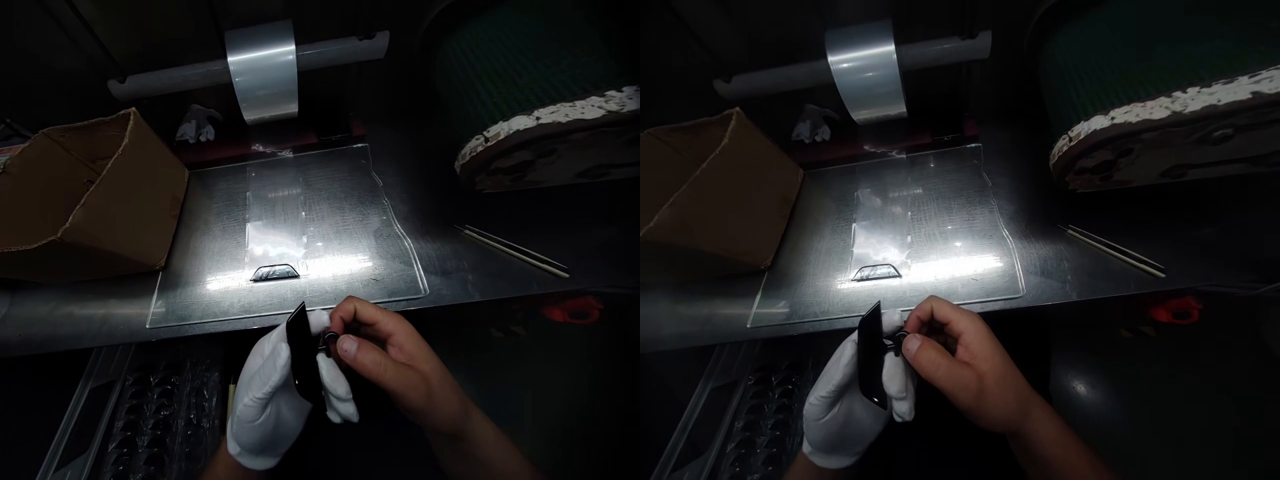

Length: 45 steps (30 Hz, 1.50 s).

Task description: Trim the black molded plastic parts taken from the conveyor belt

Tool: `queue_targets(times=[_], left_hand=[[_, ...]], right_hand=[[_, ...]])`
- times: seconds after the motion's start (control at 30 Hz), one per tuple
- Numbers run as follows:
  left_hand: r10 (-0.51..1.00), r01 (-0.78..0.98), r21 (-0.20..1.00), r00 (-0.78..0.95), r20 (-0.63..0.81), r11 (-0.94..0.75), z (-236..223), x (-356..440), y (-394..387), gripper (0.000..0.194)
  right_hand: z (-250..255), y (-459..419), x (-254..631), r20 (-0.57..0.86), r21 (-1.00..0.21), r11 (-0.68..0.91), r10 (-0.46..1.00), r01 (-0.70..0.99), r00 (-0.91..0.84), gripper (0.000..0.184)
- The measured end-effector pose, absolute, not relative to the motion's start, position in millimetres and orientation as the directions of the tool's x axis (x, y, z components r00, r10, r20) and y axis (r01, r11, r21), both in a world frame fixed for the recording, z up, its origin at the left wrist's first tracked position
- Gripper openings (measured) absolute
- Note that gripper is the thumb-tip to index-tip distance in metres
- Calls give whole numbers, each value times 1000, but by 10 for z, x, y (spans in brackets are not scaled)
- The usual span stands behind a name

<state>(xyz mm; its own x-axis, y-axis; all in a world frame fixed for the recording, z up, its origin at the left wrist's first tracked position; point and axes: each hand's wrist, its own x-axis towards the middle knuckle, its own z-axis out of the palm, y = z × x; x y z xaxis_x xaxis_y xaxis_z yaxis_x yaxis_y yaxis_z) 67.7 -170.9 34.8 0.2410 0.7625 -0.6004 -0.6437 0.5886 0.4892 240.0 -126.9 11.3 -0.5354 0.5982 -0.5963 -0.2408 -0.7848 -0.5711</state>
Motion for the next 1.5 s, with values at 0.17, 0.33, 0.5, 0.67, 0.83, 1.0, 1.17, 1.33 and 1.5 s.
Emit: queue_targets(times=[0.17, 0.33, 0.5, 0.67, 0.83, 1.0, 1.17, 1.33, 1.5], left_hand=[[776, -653, 495, 238, -584, 573, 340, 711, -1698, 49], [775, -668, 483, 232, -587, 566, 323, 723, -1710, 49], [761, -672, 465, 234, -605, 576, 340, 707, -1732, 48], [754, -650, 484, 220, -619, 586, 362, 690, -1746, 46], [772, -678, 475, 222, -596, 561, 354, 695, -1749, 46], [786, -703, 463, 223, -577, 540, 340, 721, -1745, 50], [748, -620, 499, 231, -622, 606, 383, 684, -1714, 49], [616, -189, 600, 31, -787, 777, 515, 481, -1530, 46], [652, 299, 600, -114, -750, 742, 628, 435, -1194, 21]], right_hand=[[112, -1276, 2419, -594, -554, -792, 591, -255, -546, 27], [106, -1296, 2414, -588, -555, -789, 595, -262, -548, 26], [106, -1281, 2400, -577, -558, -786, 598, -266, -556, 25], [126, -1273, 2393, -571, -564, -782, 602, -265, -558, 26], [140, -1284, 2385, -561, -539, -790, 596, -294, -574, 25], [147, -1285, 2359, -551, -539, -783, 606, -310, -573, 27], [147, -1320, 2370, -533, -543, -770, 624, -335, -571, 26], [103, -1359, 2413, -533, -580, -762, 621, -287, -575, 28], [55, -1392, 2404, -543, -569, -782, 589, -254, -598, 30]])
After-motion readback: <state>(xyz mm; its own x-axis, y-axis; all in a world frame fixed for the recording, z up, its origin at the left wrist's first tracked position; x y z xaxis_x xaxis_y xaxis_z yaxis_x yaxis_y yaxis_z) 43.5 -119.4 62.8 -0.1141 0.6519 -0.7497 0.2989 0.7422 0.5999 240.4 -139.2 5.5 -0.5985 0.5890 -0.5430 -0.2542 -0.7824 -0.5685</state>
